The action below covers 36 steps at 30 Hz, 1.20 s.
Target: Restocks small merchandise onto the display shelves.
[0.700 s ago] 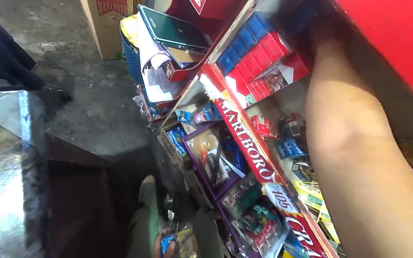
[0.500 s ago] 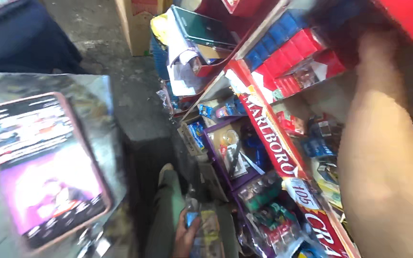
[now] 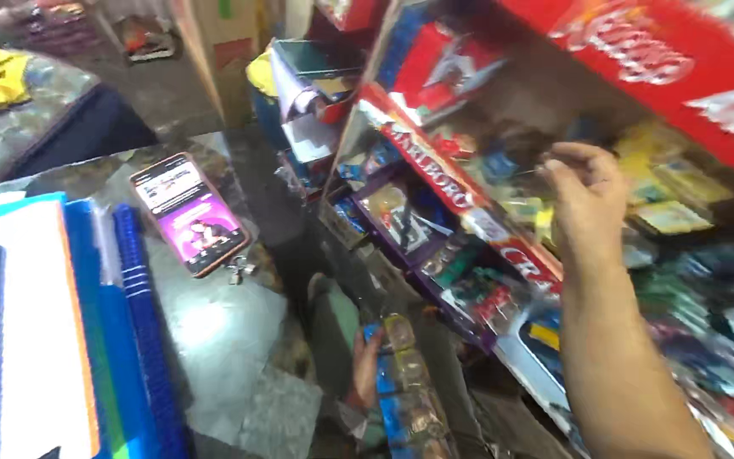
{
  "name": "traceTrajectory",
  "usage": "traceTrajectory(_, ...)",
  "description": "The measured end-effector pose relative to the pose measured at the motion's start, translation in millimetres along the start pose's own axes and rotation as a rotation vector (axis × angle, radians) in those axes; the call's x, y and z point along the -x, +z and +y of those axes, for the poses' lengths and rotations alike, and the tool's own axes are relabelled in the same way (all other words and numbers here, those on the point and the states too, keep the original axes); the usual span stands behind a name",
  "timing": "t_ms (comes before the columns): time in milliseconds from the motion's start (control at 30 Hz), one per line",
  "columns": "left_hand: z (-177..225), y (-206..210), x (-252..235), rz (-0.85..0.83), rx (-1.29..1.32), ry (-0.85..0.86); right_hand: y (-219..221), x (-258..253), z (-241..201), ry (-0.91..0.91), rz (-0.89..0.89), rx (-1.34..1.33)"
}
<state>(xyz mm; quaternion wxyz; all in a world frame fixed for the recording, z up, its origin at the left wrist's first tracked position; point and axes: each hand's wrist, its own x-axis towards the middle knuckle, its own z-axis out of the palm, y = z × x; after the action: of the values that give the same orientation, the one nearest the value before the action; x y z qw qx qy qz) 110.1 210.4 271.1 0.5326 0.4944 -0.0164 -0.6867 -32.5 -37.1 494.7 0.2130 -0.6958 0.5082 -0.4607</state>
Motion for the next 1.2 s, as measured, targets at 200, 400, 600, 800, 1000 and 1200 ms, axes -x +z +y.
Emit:
traceTrajectory(200,-14.7,0.8,15.3,-0.038,-0.054,0.036,-65.9,45.7,1.9,0.326,0.102,-0.114)
traceTrajectory(400,2.3,19.8,43.7,-0.190,0.015,0.008,-92.0,108.2,21.0,0.601,0.118,-0.319)
traceTrajectory(600,10.7,40.8,61.8,-0.620,0.083,0.150,-75.2,167.9,-0.6,0.776,0.022,-0.561)
traceTrajectory(800,8.7,47.8,55.6,-0.878,0.004,0.268,-45.0,227.1,-15.4,0.657,-0.416,-0.519)
traceTrajectory(1000,18.5,46.9,62.7,-0.654,-0.085,0.249,-56.6,229.0,-25.8,0.271,-0.539,-0.096)
traceTrajectory(1200,19.1,41.8,60.6,-0.532,-0.042,0.185,-113.7,186.7,-25.4,0.075,-0.306,0.563)
